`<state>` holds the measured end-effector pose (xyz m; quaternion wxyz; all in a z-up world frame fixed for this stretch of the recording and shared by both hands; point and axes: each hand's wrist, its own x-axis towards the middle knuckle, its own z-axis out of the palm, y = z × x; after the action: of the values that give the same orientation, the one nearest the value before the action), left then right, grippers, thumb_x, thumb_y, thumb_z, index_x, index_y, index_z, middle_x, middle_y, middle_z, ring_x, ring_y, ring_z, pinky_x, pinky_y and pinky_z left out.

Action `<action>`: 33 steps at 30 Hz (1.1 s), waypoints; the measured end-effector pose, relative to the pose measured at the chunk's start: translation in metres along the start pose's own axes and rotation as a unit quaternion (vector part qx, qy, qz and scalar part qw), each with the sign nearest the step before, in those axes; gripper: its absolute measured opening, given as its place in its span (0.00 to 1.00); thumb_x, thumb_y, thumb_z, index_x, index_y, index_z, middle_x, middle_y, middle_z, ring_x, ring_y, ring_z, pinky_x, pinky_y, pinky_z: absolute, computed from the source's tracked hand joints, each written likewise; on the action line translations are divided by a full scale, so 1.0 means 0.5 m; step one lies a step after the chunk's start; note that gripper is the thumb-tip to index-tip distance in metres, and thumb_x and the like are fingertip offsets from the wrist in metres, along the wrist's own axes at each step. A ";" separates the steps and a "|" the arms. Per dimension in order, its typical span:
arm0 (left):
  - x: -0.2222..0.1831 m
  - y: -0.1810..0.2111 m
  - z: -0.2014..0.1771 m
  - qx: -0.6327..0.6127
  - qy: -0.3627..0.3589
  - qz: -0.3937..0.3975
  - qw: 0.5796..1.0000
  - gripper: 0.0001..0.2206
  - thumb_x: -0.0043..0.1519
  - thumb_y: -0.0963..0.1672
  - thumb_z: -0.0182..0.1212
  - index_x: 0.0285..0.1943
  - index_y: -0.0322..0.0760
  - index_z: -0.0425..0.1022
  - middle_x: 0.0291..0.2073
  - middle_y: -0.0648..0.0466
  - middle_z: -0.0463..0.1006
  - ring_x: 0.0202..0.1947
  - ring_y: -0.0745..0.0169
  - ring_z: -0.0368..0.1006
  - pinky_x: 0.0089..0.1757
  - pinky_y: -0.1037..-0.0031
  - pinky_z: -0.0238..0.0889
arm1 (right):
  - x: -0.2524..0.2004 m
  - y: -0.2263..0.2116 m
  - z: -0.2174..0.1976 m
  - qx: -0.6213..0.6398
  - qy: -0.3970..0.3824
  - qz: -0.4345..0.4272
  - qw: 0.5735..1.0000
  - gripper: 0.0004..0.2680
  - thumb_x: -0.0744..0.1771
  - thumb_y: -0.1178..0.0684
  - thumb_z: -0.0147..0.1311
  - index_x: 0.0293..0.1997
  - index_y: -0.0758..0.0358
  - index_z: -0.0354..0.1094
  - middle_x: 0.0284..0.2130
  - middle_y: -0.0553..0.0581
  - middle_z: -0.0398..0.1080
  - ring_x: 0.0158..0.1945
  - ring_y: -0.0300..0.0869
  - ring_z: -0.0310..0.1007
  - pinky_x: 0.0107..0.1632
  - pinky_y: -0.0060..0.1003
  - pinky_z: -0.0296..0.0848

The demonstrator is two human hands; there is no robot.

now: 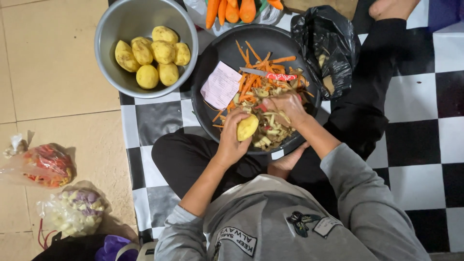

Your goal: Peeling potatoes and carrots with a hand peeler and organizing them into containers while sitting on the floor.

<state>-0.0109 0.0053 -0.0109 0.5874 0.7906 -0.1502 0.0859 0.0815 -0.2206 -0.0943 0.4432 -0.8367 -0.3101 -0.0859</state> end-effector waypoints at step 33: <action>-0.038 -0.098 0.038 -0.309 0.044 -0.273 0.910 0.31 0.43 0.33 0.66 0.59 0.33 0.64 0.47 0.54 0.66 0.47 0.62 0.70 0.42 0.77 0.70 | -0.023 0.013 0.050 -0.258 0.099 -0.128 0.953 0.16 0.72 0.45 0.50 0.23 0.51 0.62 0.16 0.49 0.65 0.20 0.46 0.67 0.27 0.46 0.65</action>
<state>-0.0130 0.0025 -0.0666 0.8091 0.5748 0.0784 -0.0942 0.0728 -0.2086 -0.1183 0.2258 -0.8634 -0.3361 -0.3009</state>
